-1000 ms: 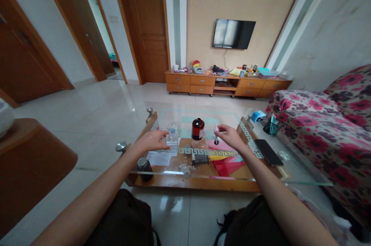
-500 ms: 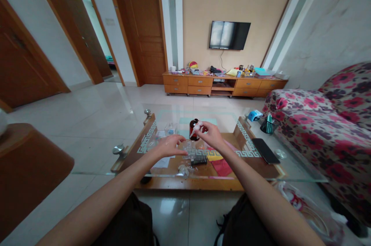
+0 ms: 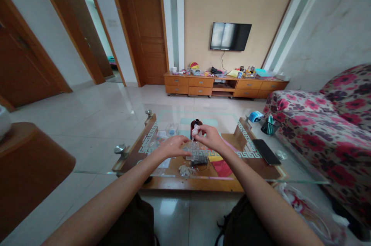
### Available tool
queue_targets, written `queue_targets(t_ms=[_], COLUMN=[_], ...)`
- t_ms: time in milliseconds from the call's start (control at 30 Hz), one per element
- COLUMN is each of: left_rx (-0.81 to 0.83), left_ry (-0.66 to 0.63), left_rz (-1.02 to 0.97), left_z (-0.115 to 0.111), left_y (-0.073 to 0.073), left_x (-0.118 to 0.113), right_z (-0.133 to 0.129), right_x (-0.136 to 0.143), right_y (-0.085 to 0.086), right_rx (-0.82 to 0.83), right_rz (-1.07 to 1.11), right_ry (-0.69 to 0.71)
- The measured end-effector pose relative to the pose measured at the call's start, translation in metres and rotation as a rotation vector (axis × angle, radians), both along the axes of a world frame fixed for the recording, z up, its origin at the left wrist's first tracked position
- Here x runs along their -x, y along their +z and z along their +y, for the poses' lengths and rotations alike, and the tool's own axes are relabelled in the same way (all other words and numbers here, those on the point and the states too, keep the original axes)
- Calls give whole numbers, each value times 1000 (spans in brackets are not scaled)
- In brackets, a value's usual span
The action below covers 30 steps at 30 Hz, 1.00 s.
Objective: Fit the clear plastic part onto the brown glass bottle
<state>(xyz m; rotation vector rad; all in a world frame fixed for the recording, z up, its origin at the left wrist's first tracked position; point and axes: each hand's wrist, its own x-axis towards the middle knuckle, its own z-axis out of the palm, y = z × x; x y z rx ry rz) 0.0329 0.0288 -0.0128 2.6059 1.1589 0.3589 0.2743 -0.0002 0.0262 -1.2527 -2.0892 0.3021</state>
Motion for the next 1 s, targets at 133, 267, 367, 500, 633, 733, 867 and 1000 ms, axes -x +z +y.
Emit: queue_targets(t_ms=[133, 267, 367, 500, 633, 733, 867, 1000], left_rx=[-1, -6, -47, -96, -105, -91, -78, -70], left_ry=[2, 56, 78, 99, 25, -62, -123, -91], left_rz=[5, 15, 9, -32, -93, -96, -57, -53], left_z=[-2, -4, -4, -10, -28, -44, -52, -44], left_y=[1, -1, 1, 14, 24, 19, 0, -16], left_x=[0, -4, -8, -14, -19, -23, -30, -36], right_z=[-2, -3, -3, -10, -28, -41, -49, -42], right_x=[-2, -4, -5, -9, -15, -18, -17, -18], right_y=[1, 1, 4, 19, 34, 33, 16, 4], right_rx=[-7, 3, -5, -8, 143, 261, 307, 310], right_rz=[13, -17, -46, -95, -178, -272, -330, -373], right_ry=[6, -21, -33, -25, 47, 138, 205, 206])
